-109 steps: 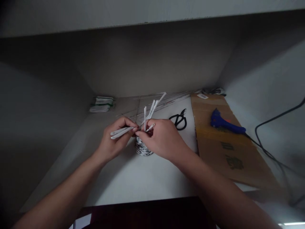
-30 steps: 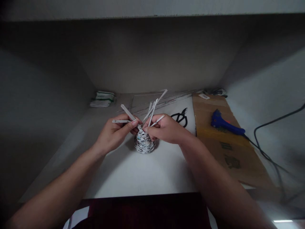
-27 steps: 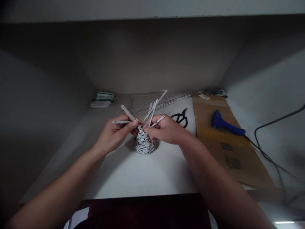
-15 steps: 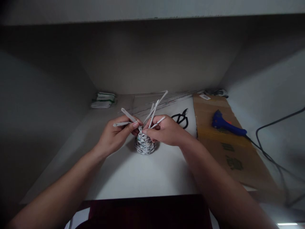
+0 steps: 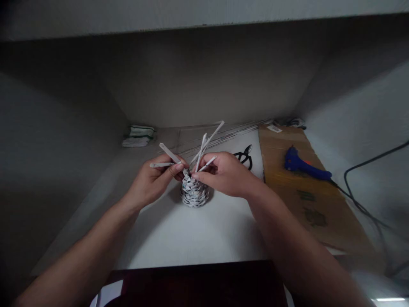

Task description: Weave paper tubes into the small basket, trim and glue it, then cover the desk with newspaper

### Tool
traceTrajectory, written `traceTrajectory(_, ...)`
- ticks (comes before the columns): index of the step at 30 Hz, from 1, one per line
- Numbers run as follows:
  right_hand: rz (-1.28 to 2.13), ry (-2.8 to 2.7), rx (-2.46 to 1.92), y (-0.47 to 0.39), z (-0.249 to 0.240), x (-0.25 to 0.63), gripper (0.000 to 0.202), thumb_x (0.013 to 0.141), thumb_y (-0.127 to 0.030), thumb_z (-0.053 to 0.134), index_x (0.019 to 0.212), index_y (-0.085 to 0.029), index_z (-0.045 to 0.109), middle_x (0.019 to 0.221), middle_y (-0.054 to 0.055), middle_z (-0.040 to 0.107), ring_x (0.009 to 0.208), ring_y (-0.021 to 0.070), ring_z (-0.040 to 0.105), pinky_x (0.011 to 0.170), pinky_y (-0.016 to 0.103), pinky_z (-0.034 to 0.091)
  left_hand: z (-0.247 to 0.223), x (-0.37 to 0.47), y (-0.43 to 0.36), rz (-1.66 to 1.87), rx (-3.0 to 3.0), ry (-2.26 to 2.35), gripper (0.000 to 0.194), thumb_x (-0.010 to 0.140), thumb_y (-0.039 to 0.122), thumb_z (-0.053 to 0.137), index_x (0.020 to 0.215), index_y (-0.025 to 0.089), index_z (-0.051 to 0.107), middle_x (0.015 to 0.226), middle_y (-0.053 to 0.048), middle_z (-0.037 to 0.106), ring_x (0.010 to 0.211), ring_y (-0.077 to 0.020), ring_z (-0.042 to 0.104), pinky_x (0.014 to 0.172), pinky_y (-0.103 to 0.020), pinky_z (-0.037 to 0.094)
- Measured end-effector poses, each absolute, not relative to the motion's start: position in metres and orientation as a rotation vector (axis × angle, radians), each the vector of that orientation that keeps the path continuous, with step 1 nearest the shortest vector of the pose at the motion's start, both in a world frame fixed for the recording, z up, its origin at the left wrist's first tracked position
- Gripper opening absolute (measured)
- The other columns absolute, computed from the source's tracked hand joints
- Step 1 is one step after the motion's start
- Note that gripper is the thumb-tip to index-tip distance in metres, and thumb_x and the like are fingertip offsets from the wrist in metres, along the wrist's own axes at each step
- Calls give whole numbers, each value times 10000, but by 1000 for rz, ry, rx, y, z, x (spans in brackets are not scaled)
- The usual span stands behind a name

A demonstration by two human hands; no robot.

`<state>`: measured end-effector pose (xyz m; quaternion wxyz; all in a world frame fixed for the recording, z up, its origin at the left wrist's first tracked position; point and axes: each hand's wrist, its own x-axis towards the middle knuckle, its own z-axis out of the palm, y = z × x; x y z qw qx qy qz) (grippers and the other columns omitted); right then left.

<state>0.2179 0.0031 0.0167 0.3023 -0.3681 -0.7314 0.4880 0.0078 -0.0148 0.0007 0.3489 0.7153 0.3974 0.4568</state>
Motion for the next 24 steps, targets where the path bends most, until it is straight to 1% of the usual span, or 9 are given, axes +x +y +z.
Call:
traceTrajectory(3,1227,-1967,-901,3,15,216,111,825,-268,653,899,-192,686,848,26,707,798,166,656,732,306,513,4,6,-15,1152,1838,975,96,859,248,647,896,160,645,831,-23,660,770,-131,625,698,-242,505)
traceTrajectory(5,1201,-1952,-867,3,14,214,93,828,-246,649,891,-194,692,854,25,708,809,166,654,743,307,507,6,6,-15,1134,1819,961,93,819,200,680,893,155,642,859,-26,663,810,-136,623,732,-250,501)
traceTrajectory(8,1191,-1904,-868,1,13,211,84,821,-238,657,883,-196,696,849,25,711,809,169,655,738,312,503,10,6,-16,1108,1810,998,92,799,164,679,884,150,650,827,-18,654,767,-122,604,697,-235,484)
traceTrajectory(11,1156,-1847,-901,-2,10,205,77,811,-257,672,841,-188,687,803,25,700,766,167,642,696,312,493,14,8,-17,1085,1806,1055,124,775,140,680,892,146,640,803,-11,646,713,-110,583,634,-211,462)
traceTrajectory(14,1163,-1766,-897,-5,6,199,77,800,-257,683,809,-184,659,802,23,682,741,153,623,673,304,487,16,8,-18,1063,1807,1084,155,759,119,676,900,146,618,794,-7,639,691,-105,575,618,-205,458)
traceTrajectory(16,1196,-1721,-867,-4,4,197,89,790,-253,696,807,-184,643,802,14,668,718,137,611,654,291,486,16,8,-18,1052,1810,1080,162,758,121,679,903,147,612,794,-6,637,691,-104,576,623,-207,464)
traceTrajectory(19,1267,-1708,-844,0,2,199,132,775,-262,720,826,-182,628,734,-10,634,645,114,587,598,268,482,13,8,-16,1099,1762,1041,155,774,171,695,910,145,625,798,-13,640,709,-116,595,634,-221,489)
traceTrajectory(21,1305,-1723,-849,3,2,202,147,775,-269,724,834,-182,622,692,-21,616,613,108,579,573,260,482,10,9,-15,1128,1678,995,128,793,213,692,874,138,629,760,-12,635,685,-120,608,625,-233,511)
traceTrajectory(24,1331,-1736,-850,4,3,205,137,789,-273,712,833,-181,620,674,-23,610,620,111,583,579,258,491,8,9,-14,1117,1603,956,124,815,242,679,815,129,627,704,-6,623,636,-114,614,602,-233,531)
